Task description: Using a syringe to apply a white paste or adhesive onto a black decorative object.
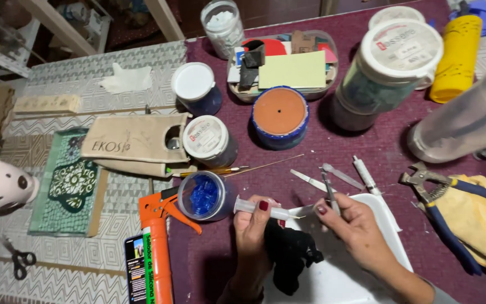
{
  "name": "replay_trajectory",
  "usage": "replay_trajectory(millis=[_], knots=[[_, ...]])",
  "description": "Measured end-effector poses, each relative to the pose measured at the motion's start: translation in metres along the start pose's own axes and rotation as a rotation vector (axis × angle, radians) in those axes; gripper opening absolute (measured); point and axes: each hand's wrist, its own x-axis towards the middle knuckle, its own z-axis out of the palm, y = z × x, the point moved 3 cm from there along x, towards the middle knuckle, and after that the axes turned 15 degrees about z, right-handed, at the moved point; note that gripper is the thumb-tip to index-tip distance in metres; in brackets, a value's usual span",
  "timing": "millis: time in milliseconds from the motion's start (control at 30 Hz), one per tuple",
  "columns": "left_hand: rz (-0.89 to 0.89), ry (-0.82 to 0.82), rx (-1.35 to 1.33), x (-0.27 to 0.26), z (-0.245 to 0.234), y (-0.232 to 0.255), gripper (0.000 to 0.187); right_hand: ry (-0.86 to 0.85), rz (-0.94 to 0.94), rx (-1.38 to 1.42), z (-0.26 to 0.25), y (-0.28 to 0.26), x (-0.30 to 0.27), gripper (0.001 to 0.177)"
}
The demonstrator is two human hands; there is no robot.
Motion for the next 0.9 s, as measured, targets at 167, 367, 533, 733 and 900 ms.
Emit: replay_trajectory(millis=[167,367,533,733,900], knots=[[-0.032,0.046,0.017,0.003,0.003,0.033,0.019,0.021,-0.089,-0.256,-0.009,-0.010,0.000,0.027],[-0.082,0.096,0.010,0.005,-0.011,0.028,0.014,0.229,-0.492,-0.740,-0.003,-0.018,-0.002,0.047],[-0.067,0.068,-0.024,0.006,-0.013,0.030,0.017,0.189,-0.546,-0.826,-0.001,-0.018,-0.001,0.040],[-0.065,-0.016,0.129,0.000,-0.018,0.030,0.020,0.316,-0.607,-1.168,0.004,-0.020,-0.006,0.044],[0.214,-0.562,0.686,-0.013,0.035,0.058,0.044,0.462,-0.696,-1.223,0.011,-0.028,-0.018,0.040]])
